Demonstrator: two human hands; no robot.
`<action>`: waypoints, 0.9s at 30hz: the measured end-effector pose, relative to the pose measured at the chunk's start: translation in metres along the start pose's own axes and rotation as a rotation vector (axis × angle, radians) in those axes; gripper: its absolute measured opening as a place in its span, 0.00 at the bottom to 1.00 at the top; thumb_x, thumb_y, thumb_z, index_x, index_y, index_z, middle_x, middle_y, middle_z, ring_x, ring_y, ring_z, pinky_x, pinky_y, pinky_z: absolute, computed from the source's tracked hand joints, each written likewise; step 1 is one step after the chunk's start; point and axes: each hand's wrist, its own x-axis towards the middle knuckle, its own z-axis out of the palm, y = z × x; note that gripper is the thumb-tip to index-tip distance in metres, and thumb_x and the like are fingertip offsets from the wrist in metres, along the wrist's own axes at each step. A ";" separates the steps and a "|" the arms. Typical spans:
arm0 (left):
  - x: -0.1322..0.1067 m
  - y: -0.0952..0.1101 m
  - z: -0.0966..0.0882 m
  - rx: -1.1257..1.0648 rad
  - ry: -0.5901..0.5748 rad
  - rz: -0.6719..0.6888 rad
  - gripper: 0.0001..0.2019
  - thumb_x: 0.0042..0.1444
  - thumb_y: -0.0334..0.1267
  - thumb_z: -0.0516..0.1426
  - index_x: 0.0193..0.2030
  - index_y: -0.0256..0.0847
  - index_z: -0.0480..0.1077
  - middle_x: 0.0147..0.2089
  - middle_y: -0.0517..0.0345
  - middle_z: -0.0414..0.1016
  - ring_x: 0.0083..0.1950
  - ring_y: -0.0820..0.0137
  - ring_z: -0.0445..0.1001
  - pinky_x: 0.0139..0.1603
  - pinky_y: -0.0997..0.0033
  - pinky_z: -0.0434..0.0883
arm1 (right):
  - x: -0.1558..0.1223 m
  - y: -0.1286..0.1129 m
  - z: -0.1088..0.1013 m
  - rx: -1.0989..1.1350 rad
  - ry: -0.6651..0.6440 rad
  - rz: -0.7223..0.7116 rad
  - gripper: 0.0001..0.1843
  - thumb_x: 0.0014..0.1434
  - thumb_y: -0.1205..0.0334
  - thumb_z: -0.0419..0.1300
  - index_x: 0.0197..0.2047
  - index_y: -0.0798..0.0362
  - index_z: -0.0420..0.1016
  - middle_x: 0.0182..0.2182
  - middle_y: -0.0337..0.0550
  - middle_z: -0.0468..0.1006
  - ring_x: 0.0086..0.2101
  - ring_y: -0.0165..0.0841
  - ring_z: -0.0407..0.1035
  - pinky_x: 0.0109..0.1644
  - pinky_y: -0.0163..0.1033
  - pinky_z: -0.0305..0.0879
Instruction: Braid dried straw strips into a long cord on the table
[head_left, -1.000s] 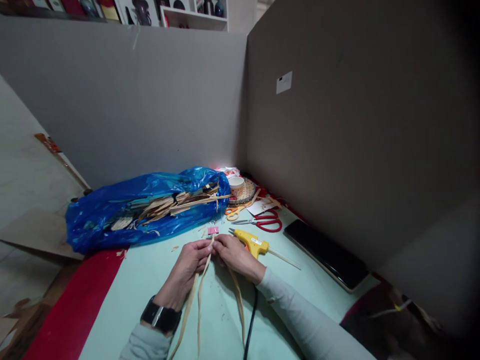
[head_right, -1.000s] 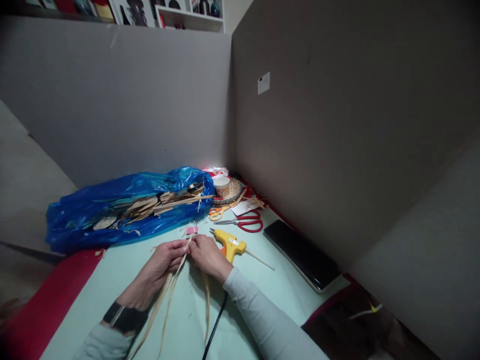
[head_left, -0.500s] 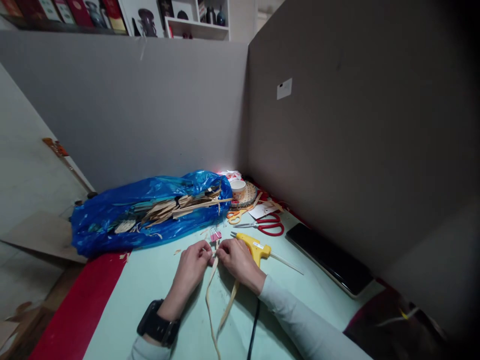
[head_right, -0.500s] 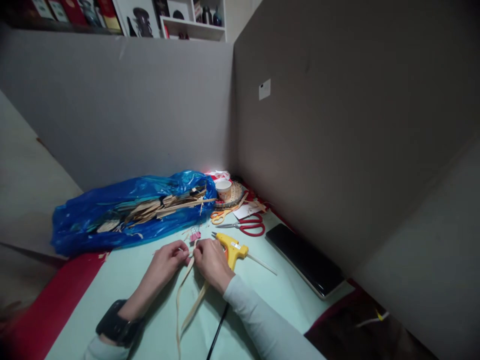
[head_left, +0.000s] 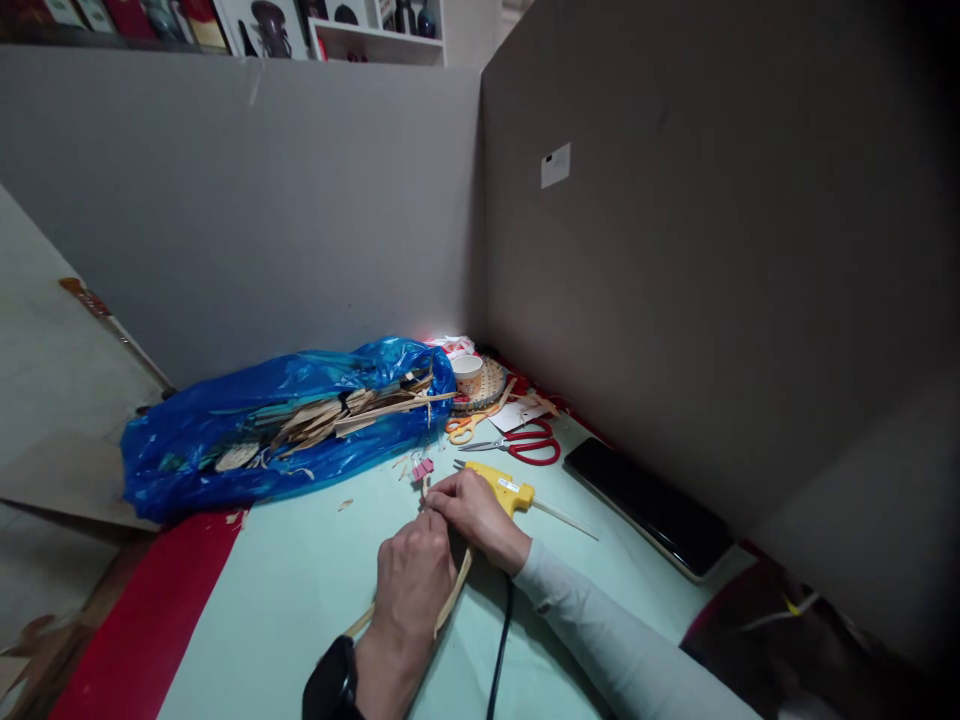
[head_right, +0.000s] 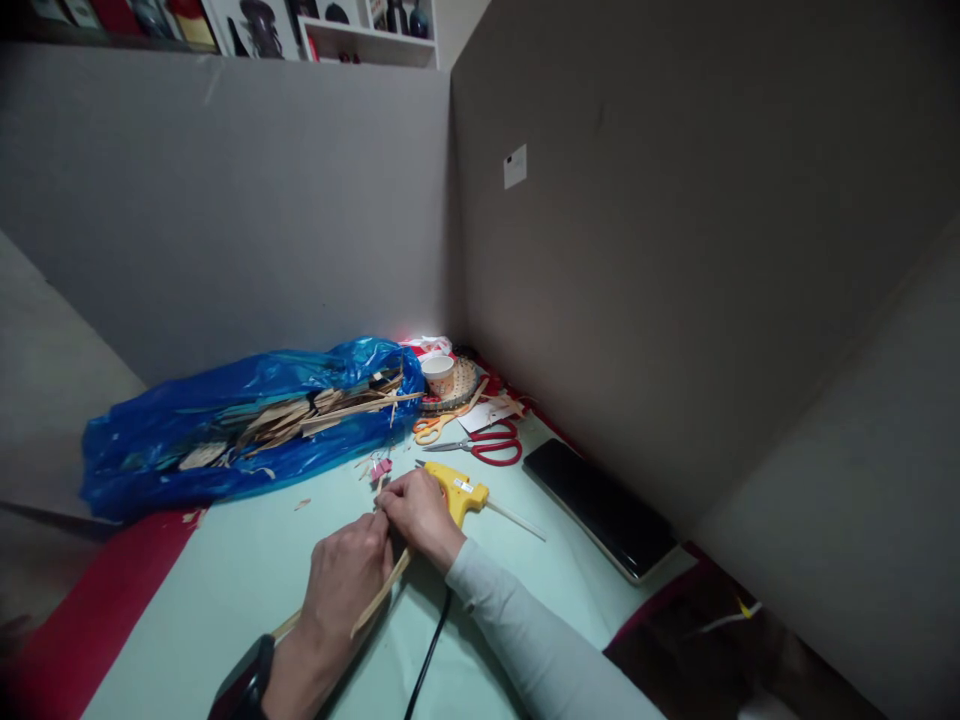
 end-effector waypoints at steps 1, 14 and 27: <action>0.001 -0.001 -0.002 -0.033 0.013 -0.007 0.09 0.50 0.27 0.54 0.32 0.37 0.76 0.31 0.42 0.77 0.32 0.56 0.72 0.32 0.65 0.52 | 0.000 0.000 0.000 0.006 0.000 0.007 0.14 0.53 0.67 0.55 0.17 0.58 0.72 0.14 0.33 0.58 0.23 0.26 0.56 0.27 0.30 0.48; 0.041 -0.037 -0.015 -0.883 -0.278 -0.216 0.14 0.46 0.48 0.58 0.29 0.38 0.69 0.23 0.63 0.64 0.18 0.77 0.60 0.19 0.76 0.57 | -0.002 -0.006 0.003 0.051 -0.068 0.016 0.18 0.60 0.68 0.48 0.33 0.61 0.81 0.23 0.41 0.79 0.23 0.27 0.68 0.28 0.28 0.58; 0.037 -0.037 -0.007 -0.921 -0.133 -0.310 0.13 0.42 0.43 0.63 0.16 0.37 0.70 0.14 0.67 0.59 0.16 0.81 0.49 0.19 0.76 0.44 | -0.015 -0.014 -0.005 -0.504 -0.008 -0.074 0.16 0.61 0.63 0.51 0.33 0.58 0.79 0.32 0.57 0.81 0.34 0.38 0.73 0.35 0.37 0.56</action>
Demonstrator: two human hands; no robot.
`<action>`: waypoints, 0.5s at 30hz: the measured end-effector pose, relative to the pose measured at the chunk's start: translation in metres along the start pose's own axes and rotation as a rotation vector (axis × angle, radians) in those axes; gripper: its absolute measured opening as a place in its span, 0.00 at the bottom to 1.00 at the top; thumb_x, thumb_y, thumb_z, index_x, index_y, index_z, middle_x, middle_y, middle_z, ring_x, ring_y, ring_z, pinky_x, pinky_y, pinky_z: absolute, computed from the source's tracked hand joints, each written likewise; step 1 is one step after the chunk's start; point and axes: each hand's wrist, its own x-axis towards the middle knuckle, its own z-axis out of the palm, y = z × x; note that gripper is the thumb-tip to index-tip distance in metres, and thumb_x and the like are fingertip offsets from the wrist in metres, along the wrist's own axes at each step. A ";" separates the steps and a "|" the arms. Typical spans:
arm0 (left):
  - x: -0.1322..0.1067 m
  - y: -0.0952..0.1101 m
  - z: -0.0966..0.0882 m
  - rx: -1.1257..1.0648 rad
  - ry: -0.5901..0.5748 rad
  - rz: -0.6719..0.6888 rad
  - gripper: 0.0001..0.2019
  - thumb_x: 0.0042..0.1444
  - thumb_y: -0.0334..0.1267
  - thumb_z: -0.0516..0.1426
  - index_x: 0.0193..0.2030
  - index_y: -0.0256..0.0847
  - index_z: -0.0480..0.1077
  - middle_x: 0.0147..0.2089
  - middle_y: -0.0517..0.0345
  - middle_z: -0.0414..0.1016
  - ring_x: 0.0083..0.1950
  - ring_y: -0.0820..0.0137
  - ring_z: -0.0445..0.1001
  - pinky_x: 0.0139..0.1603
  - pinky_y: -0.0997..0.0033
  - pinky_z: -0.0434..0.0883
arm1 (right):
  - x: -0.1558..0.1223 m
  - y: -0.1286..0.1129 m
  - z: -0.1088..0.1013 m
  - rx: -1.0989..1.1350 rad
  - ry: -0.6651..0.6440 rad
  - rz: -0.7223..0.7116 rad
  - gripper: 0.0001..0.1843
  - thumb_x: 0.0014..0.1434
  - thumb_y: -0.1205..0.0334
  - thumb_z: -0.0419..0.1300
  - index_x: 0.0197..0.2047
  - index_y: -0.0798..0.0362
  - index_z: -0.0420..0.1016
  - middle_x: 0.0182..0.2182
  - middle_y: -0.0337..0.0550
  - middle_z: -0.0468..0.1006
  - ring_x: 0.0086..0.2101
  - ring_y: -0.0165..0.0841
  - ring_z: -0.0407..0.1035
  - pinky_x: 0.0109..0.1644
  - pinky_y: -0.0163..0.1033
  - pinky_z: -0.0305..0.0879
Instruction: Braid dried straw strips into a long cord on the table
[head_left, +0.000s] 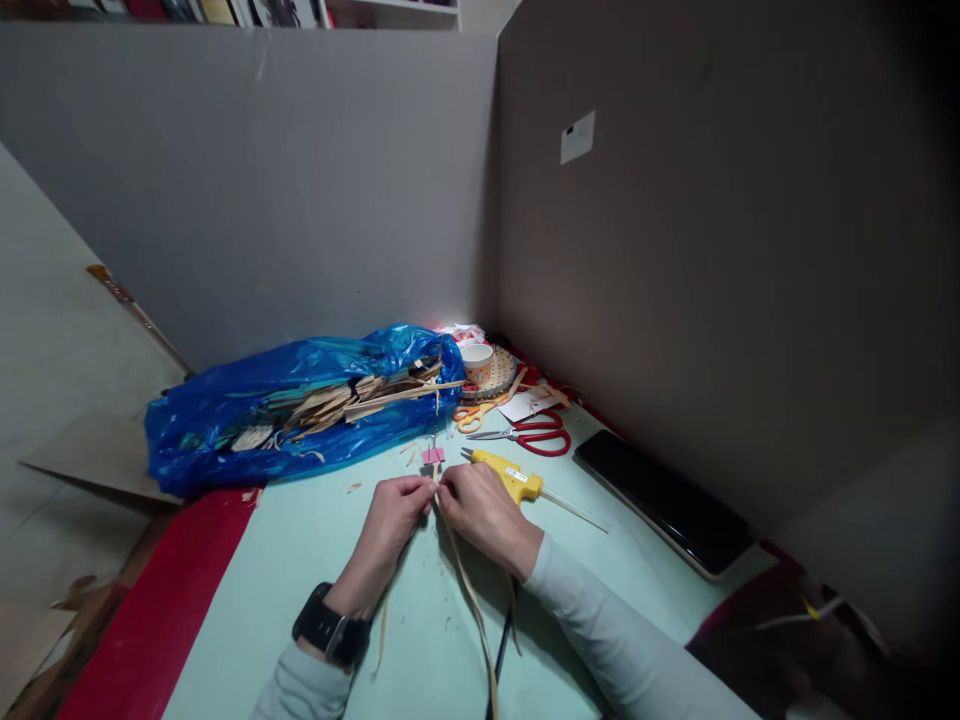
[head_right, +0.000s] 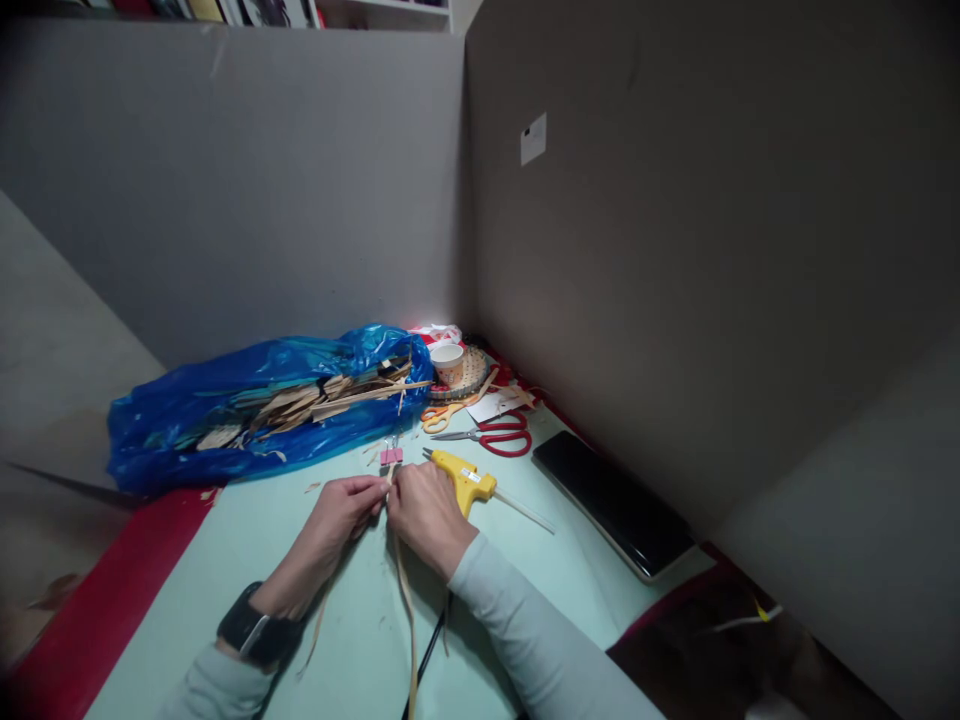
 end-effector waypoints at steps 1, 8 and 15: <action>0.000 -0.001 0.001 0.009 0.019 0.009 0.13 0.41 0.42 0.63 0.16 0.37 0.70 0.14 0.67 0.60 0.16 0.80 0.50 0.19 0.75 0.45 | 0.000 -0.001 0.000 -0.032 0.001 0.004 0.16 0.61 0.63 0.51 0.33 0.58 0.79 0.32 0.57 0.81 0.34 0.39 0.74 0.34 0.37 0.56; 0.002 -0.009 0.000 0.028 0.083 0.064 0.10 0.41 0.39 0.62 0.15 0.36 0.72 0.17 0.61 0.69 0.24 0.74 0.63 0.27 0.75 0.58 | -0.008 -0.009 -0.002 -0.184 0.004 -0.069 0.14 0.62 0.65 0.50 0.36 0.58 0.77 0.33 0.57 0.80 0.33 0.42 0.75 0.32 0.39 0.56; 0.003 -0.012 -0.003 -0.050 0.047 -0.015 0.09 0.41 0.39 0.62 0.22 0.34 0.76 0.09 0.69 0.56 0.14 0.80 0.49 0.18 0.77 0.45 | -0.026 -0.018 0.010 -0.270 -0.046 -0.282 0.12 0.61 0.71 0.50 0.45 0.60 0.72 0.38 0.54 0.78 0.36 0.41 0.73 0.35 0.41 0.58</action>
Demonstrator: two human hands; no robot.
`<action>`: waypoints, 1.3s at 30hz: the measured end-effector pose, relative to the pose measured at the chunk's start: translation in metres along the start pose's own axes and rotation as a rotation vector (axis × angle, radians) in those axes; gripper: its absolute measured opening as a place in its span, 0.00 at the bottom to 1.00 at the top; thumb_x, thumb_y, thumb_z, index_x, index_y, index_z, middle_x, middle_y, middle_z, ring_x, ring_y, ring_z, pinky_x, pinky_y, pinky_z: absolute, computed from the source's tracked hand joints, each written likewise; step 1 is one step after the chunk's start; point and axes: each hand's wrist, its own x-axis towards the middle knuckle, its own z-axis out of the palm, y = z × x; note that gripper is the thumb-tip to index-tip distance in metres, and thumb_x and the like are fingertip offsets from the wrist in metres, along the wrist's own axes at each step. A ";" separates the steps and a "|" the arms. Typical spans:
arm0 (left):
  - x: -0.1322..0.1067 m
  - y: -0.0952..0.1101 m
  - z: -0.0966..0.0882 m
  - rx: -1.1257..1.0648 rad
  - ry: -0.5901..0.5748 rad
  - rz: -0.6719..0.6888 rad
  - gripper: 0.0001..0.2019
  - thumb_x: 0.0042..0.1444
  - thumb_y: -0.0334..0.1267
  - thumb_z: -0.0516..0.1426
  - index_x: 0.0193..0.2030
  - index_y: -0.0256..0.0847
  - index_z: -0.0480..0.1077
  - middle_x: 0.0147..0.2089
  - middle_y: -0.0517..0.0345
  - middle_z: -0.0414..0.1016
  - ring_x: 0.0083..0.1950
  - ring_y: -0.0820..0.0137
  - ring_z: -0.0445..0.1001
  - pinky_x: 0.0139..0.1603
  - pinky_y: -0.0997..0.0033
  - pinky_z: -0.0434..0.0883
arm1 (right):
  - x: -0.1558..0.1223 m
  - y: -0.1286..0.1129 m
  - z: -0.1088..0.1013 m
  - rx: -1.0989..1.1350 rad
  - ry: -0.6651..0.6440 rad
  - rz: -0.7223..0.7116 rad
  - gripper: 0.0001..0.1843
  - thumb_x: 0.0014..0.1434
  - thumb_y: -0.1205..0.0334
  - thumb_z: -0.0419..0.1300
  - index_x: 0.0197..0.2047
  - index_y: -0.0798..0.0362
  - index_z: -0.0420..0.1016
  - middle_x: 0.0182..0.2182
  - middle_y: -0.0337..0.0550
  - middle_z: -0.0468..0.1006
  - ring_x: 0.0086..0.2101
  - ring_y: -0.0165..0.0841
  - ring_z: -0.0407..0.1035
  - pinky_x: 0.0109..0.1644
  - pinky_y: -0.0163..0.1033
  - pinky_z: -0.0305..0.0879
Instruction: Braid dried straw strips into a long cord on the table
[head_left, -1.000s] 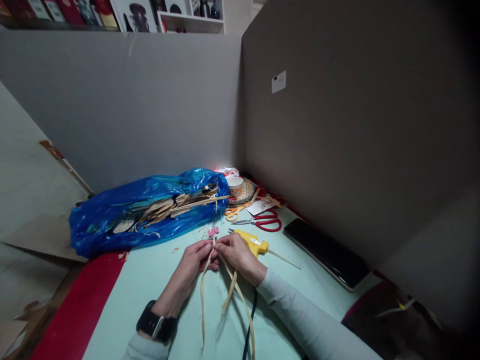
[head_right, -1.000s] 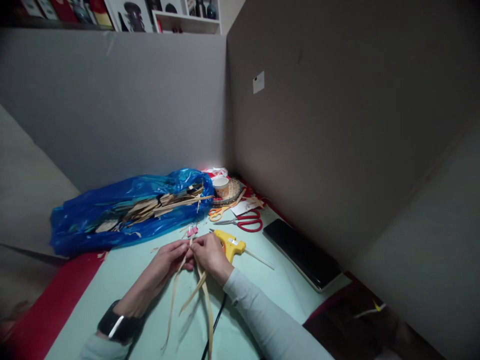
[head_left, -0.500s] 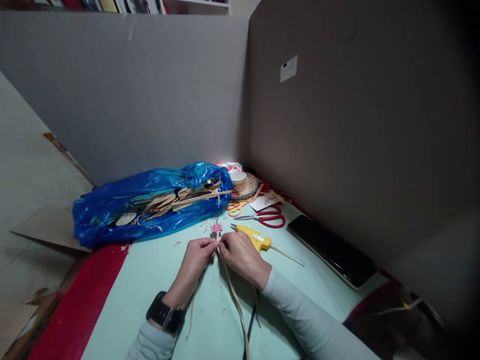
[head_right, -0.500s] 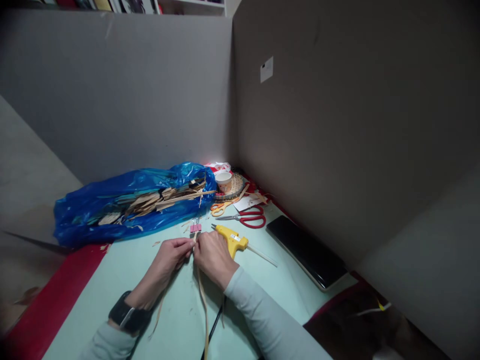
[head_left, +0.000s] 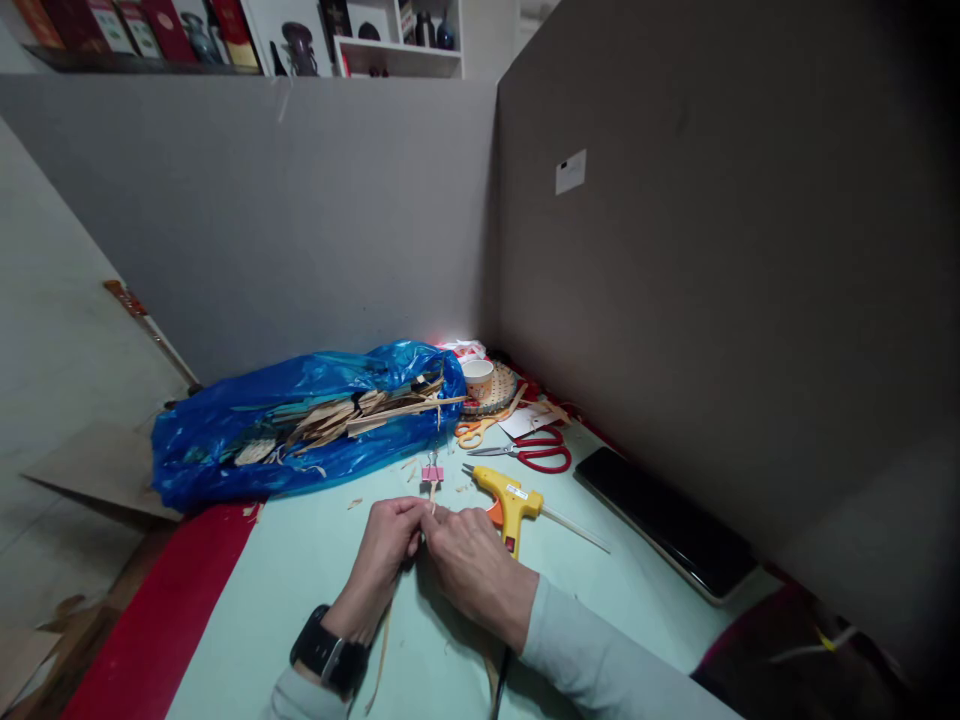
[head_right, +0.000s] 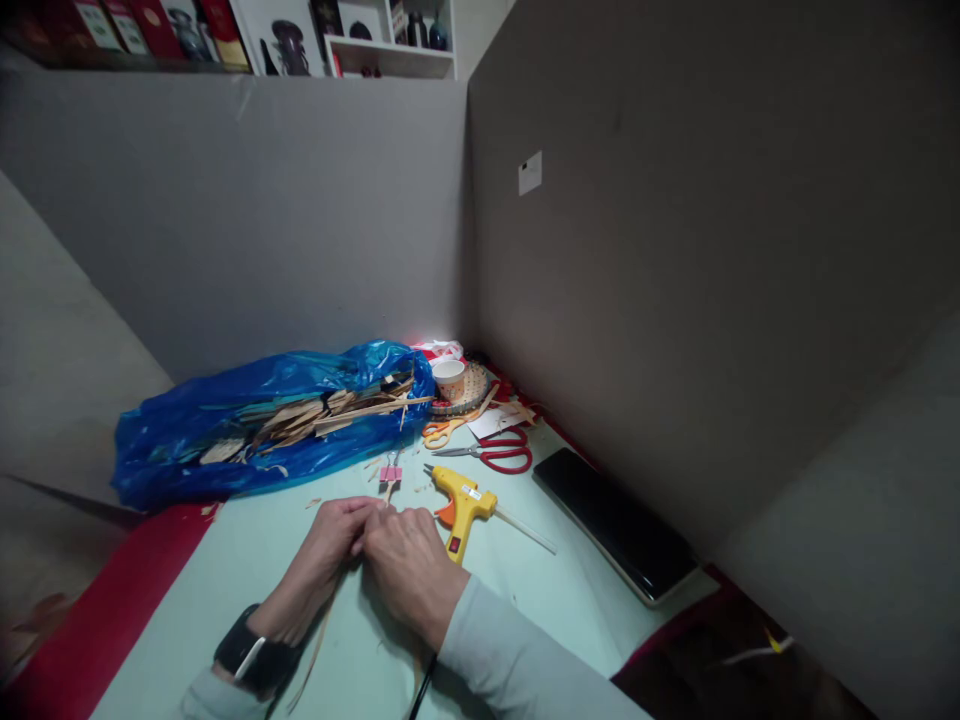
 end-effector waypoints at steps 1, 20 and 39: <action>0.000 0.001 0.000 -0.013 -0.009 -0.011 0.10 0.41 0.40 0.62 0.22 0.33 0.76 0.08 0.69 0.55 0.14 0.80 0.48 0.18 0.77 0.44 | -0.001 0.000 0.002 -0.016 -0.005 -0.032 0.12 0.61 0.72 0.49 0.45 0.60 0.71 0.38 0.55 0.78 0.36 0.41 0.73 0.35 0.41 0.57; 0.000 0.009 -0.002 -0.072 -0.096 -0.062 0.12 0.32 0.40 0.65 0.24 0.34 0.74 0.15 0.65 0.64 0.14 0.83 0.52 0.19 0.78 0.45 | 0.022 0.026 0.017 0.438 0.086 0.265 0.15 0.67 0.63 0.46 0.40 0.57 0.73 0.37 0.49 0.77 0.39 0.34 0.68 0.39 0.35 0.56; -0.020 0.035 -0.011 0.787 0.043 0.293 0.10 0.51 0.35 0.53 0.24 0.40 0.74 0.24 0.54 0.80 0.29 0.64 0.74 0.33 0.69 0.62 | 0.025 0.031 0.015 0.640 0.196 0.291 0.12 0.54 0.67 0.57 0.22 0.57 0.77 0.17 0.38 0.71 0.24 0.29 0.62 0.30 0.34 0.49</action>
